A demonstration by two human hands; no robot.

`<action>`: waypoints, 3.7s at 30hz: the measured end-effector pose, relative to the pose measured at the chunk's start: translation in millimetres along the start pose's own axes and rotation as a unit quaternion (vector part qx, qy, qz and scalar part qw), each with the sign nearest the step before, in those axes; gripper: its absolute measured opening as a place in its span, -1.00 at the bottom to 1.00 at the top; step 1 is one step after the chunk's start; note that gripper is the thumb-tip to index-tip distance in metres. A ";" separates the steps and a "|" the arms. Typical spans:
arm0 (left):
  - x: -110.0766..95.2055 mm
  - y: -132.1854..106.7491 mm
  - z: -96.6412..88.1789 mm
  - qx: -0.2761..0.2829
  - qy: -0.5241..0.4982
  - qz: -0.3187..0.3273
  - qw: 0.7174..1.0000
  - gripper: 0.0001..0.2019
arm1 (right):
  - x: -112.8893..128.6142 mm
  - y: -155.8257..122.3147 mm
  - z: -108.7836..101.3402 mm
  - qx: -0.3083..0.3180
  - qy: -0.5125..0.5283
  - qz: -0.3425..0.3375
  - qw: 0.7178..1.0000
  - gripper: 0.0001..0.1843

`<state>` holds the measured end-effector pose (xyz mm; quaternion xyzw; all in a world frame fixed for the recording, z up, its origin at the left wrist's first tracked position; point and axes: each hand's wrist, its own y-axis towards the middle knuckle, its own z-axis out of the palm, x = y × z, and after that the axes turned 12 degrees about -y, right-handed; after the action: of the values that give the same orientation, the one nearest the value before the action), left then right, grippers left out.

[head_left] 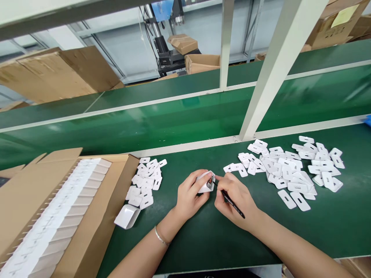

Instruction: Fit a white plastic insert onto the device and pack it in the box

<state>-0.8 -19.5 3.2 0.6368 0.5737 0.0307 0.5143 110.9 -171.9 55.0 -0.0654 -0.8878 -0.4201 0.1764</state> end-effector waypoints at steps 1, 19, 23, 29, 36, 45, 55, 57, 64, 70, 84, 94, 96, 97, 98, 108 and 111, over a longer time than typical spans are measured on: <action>0.1 -0.2 0.2 0.001 0.005 -0.001 1.000 -0.43 | 1.6 0.4 0.8 -0.002 -0.029 -0.015 0.999 -0.70; -3.5 1.4 2.9 0.008 0.011 -0.012 1.000 -0.52 | 1.6 -3.5 9.3 0.014 -0.069 -0.007 0.998 -0.70; -3.5 1.7 4.1 -0.002 -0.029 -0.033 0.999 -0.52 | 1.7 -4.0 9.5 0.006 -0.070 -0.010 0.997 -0.71; -3.4 -1.3 3.6 -0.023 -0.076 -0.114 0.990 -0.58 | -2.7 -10.3 5.4 -0.062 0.115 0.114 0.985 -0.78; -4.1 -4.6 2.4 -0.024 -0.124 -0.119 0.985 -0.59 | -14.6 -7.0 1.5 -0.028 0.263 0.268 0.927 -0.93; -5.4 2.8 -0.8 -0.024 -0.093 -0.032 0.995 -0.50 | -12.4 -5.1 -3.7 0.045 0.281 0.257 0.923 -0.92; -4.1 1.8 -1.7 -0.025 -0.073 -0.014 0.997 -0.45 | -13.6 -2.0 -4.9 0.066 0.269 0.251 0.927 -0.93; -3.7 1.5 -1.8 -0.024 -0.068 -0.014 0.997 -0.45 | -14.3 -2.9 -4.0 0.069 0.265 0.248 0.929 -0.93; -4.6 2.6 -0.4 -0.024 -0.075 -0.031 0.996 -0.48 | -15.4 -7.9 1.7 0.056 0.244 0.245 0.937 -0.94; -1.4 -2.6 4.9 -0.071 -0.096 -0.154 0.981 -0.59 | -28.5 -4.1 6.3 0.012 0.052 0.184 0.982 -0.93; 27.3 -8.6 11.4 -0.198 -0.252 -0.304 0.897 -0.68 | -87.4 -12.9 -3.8 0.263 -0.332 0.161 0.891 -0.63; 18.8 -5.9 7.3 -0.194 -0.389 -0.377 0.818 -0.66 | -87.5 -0.5 -12.3 0.207 -0.255 0.190 0.925 -0.87; 17.8 -5.2 8.0 -0.182 -0.397 -0.360 0.824 -0.61 | -74.7 4.4 -10.9 0.176 -0.169 0.223 0.944 -0.85; 17.0 -4.7 8.3 -0.173 -0.396 -0.351 0.830 -0.59 | -68.0 6.1 -10.0 0.168 -0.123 0.233 0.950 -0.84; 15.9 -4.4 8.6 -0.163 -0.393 -0.344 0.837 -0.57 | -61.7 7.2 -8.7 0.164 -0.079 0.237 0.954 -0.82; 4.3 -4.9 5.4 -0.027 -0.260 -0.261 0.929 -0.44 | -32.1 -2.8 16.1 0.171 0.306 0.326 0.878 -0.72; 4.2 -5.3 6.2 -0.015 -0.236 -0.235 0.943 -0.48 | -31.0 -4.0 20.3 0.169 0.307 0.329 0.877 -0.76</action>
<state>0.8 -21.1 -5.7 0.4649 0.5687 -0.2343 0.6369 133.4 -157.9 28.9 -0.1911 -0.7737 -0.1808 0.5764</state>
